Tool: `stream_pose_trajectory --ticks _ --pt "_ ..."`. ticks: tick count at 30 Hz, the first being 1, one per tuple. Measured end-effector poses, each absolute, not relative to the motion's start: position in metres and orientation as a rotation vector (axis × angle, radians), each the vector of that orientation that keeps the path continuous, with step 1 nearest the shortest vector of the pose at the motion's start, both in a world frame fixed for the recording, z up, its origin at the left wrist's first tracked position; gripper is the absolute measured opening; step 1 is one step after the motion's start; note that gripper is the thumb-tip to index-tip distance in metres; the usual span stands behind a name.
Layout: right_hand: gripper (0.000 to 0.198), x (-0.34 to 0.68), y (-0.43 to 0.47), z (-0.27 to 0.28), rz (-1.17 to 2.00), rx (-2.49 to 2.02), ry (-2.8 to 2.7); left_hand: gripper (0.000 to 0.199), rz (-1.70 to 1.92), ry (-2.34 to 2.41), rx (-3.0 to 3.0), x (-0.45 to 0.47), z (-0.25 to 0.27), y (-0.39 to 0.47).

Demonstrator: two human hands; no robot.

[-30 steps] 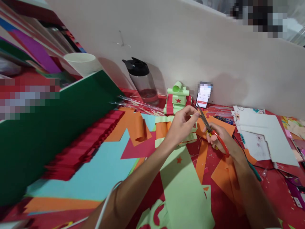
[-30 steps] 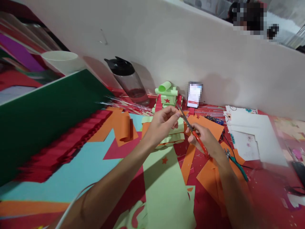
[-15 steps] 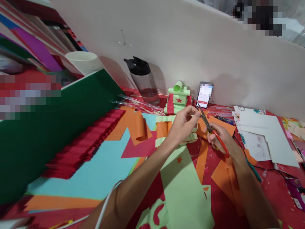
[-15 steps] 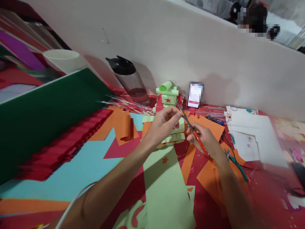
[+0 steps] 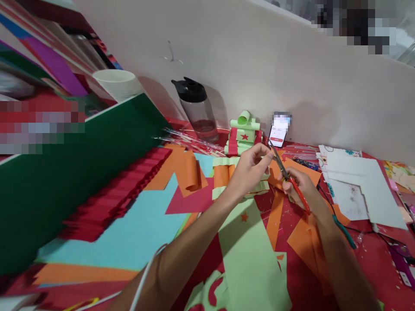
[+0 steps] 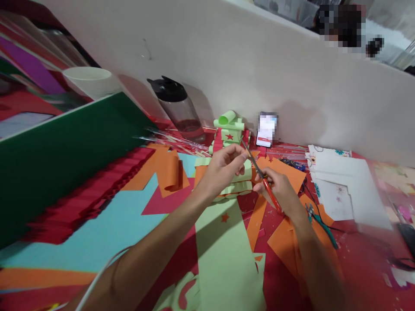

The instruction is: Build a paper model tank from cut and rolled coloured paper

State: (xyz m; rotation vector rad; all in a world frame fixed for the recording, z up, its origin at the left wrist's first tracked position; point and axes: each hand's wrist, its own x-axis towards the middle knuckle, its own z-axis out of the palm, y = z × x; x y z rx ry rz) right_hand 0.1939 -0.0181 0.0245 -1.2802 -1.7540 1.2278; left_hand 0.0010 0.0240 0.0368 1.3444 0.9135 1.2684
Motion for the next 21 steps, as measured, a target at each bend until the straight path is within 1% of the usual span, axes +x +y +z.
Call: stream_pose_trajectory --ticks 5,10,16,21 --pt "0.066 0.1942 -0.0165 0.0213 1.214 -1.284 -1.761 0.017 1.257 0.935 1.337 0.0004 0.0374 0.0232" --pt "0.062 0.1934 -0.0173 0.0216 1.228 -1.285 -1.745 0.018 1.254 0.933 1.331 0.0009 0.037 0.0232" --pt "0.064 0.1925 -0.0175 0.0222 1.241 -1.294 -1.737 0.022 1.264 0.905 1.329 0.0008 0.0363 0.0234" --pt "0.073 0.1925 -0.0168 0.021 1.232 -1.267 -1.76 0.02 1.259 0.906 1.345 0.0009 0.0362 0.023"
